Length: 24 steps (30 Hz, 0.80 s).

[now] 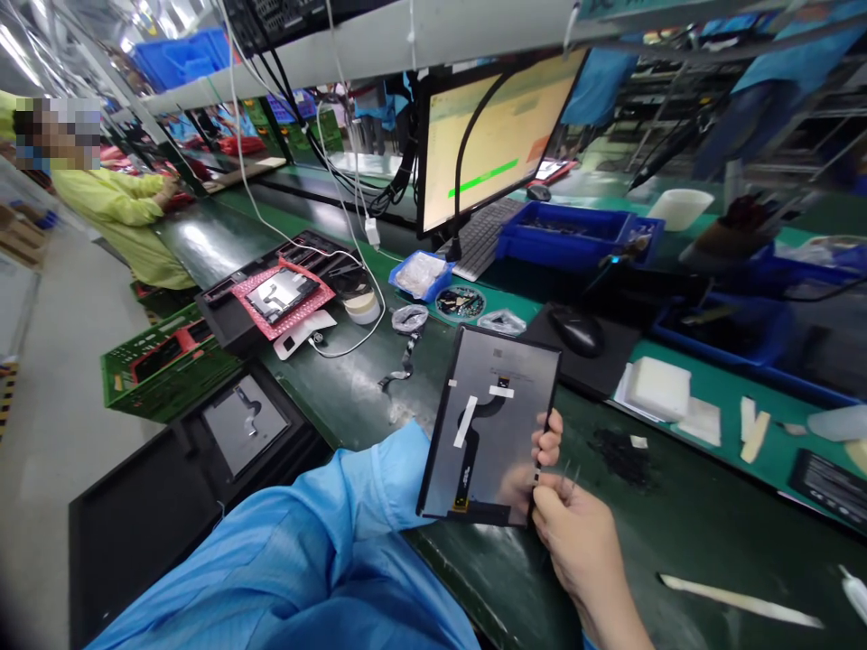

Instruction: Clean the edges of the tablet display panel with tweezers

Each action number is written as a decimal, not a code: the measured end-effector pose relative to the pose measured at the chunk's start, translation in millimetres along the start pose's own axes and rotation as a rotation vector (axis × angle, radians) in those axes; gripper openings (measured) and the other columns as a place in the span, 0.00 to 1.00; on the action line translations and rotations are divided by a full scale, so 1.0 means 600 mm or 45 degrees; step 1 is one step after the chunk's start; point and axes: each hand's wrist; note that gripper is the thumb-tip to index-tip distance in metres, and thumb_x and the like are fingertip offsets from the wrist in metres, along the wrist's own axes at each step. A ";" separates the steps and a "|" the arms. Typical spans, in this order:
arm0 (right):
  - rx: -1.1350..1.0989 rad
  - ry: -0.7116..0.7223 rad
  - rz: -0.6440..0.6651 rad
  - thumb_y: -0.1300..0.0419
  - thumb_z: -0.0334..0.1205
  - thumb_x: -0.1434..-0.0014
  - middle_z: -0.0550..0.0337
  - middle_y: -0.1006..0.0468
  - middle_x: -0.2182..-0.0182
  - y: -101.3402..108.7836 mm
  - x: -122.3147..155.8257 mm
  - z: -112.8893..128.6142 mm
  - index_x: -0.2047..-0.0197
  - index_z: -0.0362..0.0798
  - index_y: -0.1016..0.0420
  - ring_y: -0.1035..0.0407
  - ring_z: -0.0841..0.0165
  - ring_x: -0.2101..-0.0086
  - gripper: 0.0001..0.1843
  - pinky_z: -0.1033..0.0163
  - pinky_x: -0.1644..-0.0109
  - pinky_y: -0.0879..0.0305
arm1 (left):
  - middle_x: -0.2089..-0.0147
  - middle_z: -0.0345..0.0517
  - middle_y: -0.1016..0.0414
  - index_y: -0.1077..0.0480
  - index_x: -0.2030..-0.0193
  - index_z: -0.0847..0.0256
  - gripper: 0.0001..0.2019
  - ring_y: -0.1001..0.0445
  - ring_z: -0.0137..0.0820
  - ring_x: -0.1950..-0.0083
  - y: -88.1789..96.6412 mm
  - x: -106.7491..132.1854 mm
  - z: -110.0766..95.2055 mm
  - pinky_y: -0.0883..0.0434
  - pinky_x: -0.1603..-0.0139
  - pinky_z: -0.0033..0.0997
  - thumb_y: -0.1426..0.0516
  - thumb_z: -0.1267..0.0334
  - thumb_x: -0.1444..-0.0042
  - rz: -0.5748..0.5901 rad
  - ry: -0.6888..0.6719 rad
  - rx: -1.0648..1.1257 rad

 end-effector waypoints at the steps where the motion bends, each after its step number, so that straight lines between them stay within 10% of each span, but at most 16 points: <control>1: -0.011 0.010 0.011 0.32 0.44 0.66 0.73 0.43 0.92 0.001 -0.001 0.000 0.71 0.47 0.29 0.52 0.77 0.89 0.17 0.70 0.82 0.60 | 0.72 0.44 0.47 0.30 0.68 0.60 0.08 0.45 0.31 0.75 -0.005 0.002 -0.001 0.52 0.73 0.32 0.48 0.63 0.42 -0.032 -0.020 -0.004; 12: 0.047 0.108 0.354 0.34 0.54 0.50 0.71 0.40 0.92 0.016 0.011 0.032 0.69 0.44 0.27 0.55 0.78 0.88 0.20 0.68 0.82 0.64 | 0.74 0.41 0.43 0.33 0.64 0.60 0.22 0.45 0.29 0.74 -0.013 0.002 -0.047 0.41 0.70 0.30 0.60 0.52 0.29 -0.057 -0.018 0.061; 17: -0.080 0.077 0.422 0.35 0.54 0.49 0.74 0.39 0.92 0.025 -0.002 0.029 0.59 0.42 0.24 0.56 0.78 0.89 0.24 0.68 0.82 0.66 | 0.70 0.46 0.36 0.30 0.57 0.64 0.37 0.37 0.33 0.70 0.013 -0.002 -0.040 0.32 0.66 0.35 0.49 0.27 0.47 0.170 -0.190 0.104; 24: -0.062 0.099 0.431 0.35 0.54 0.47 0.74 0.39 0.91 0.028 0.004 0.022 0.58 0.42 0.23 0.51 0.77 0.88 0.23 0.69 0.81 0.62 | 0.70 0.47 0.36 0.30 0.54 0.63 0.38 0.37 0.34 0.71 -0.002 0.008 -0.035 0.31 0.67 0.36 0.54 0.25 0.45 0.090 -0.177 0.126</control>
Point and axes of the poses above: each hand's wrist, its own x-axis away from the middle knuckle, its own y-axis out of the back of the hand, z = x × y
